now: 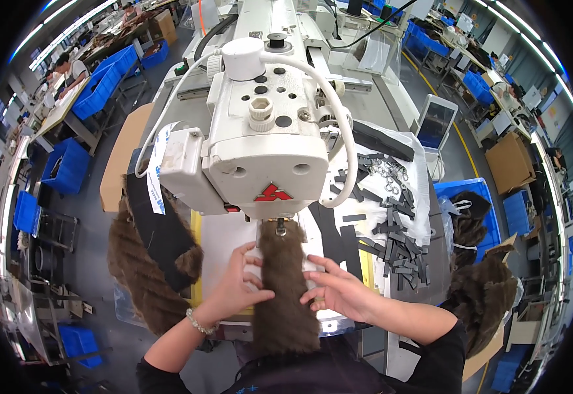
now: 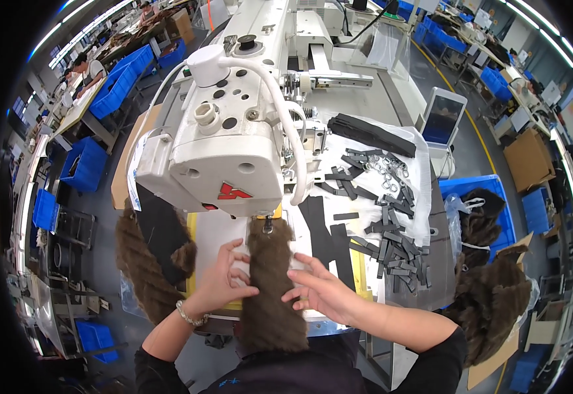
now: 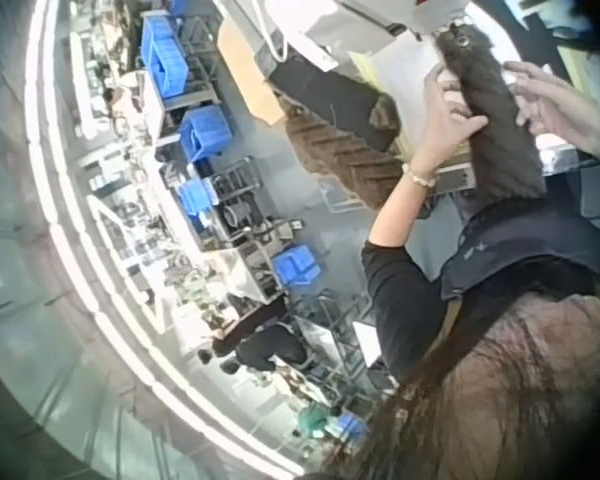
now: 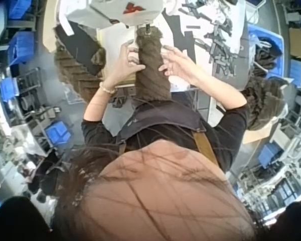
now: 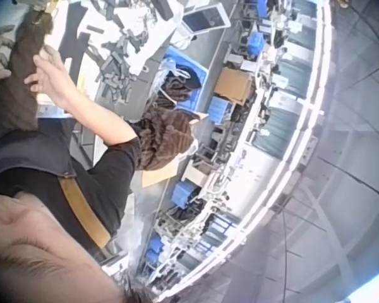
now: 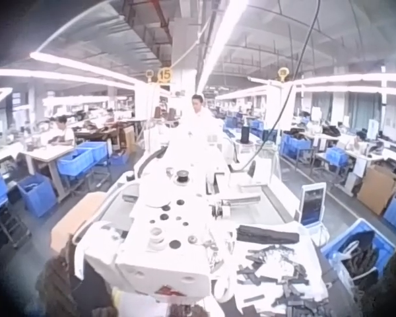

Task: The person sews pieces of fur and leather straps together using an industrial sewing machine and thread.

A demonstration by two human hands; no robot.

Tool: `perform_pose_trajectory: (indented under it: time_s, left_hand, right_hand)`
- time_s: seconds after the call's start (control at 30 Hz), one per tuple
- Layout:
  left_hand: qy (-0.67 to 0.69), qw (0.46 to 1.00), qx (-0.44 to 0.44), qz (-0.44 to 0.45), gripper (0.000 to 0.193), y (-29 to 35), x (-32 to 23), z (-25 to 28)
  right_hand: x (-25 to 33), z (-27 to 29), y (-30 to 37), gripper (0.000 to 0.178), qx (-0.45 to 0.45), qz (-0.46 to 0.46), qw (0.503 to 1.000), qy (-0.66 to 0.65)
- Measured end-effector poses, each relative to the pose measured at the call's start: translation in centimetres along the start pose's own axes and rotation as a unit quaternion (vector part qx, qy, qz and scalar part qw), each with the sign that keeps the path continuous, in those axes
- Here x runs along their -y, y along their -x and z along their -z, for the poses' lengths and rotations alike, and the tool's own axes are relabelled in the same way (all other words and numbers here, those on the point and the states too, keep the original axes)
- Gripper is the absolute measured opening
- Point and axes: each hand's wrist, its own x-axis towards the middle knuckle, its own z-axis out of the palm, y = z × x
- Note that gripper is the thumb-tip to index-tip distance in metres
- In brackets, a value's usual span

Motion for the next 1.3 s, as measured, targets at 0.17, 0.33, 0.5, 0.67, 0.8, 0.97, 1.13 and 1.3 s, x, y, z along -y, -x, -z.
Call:
perform_pose_trajectory:
  time_s: [0.17,0.33,0.5,0.67,0.8,0.97,1.13,1.3]
  left_hand:
    - [0.062,0.99,0.117,0.052,0.103,2.0,0.1,-1.3]
    - [-0.069,0.981,0.158,-0.087,0.09,2.9,-0.7,-1.6]
    - [-0.106,0.986,-0.014,-0.131,0.085,3.4,-0.3,-4.3]
    - [-0.012,0.981,-0.054,-0.188,0.105,4.4,-0.4,-5.4]
    - [0.017,0.975,-0.071,-0.211,0.094,4.0,-1.2,-4.9]
    - [0.072,0.986,-0.041,-0.148,0.093,4.1,-1.7,-4.4]
    - [0.123,0.979,-0.028,-0.159,0.095,4.1,-1.8,-4.0]
    - [0.167,0.975,-0.027,-0.144,0.095,3.5,-1.2,-3.7]
  right_hand:
    - [-1.3,0.7,-1.1,0.06,0.095,-0.13,0.987,0.024]
    - [-3.0,0.5,-0.6,0.028,0.156,0.059,0.955,0.246]
    - [-2.5,-2.3,0.8,0.028,0.039,-0.023,0.999,0.007]
    - [-3.5,-1.4,0.8,0.022,0.041,0.206,0.958,0.194]
    - [-3.9,-2.7,1.4,0.015,-0.024,0.233,0.947,0.219]
    - [-3.6,-2.8,1.6,0.022,-0.03,0.236,0.933,0.272]
    - [-3.3,-3.3,1.3,0.024,-0.018,0.225,0.956,0.189]
    - [-3.4,-3.4,1.6,0.029,-0.074,0.283,0.905,0.31]
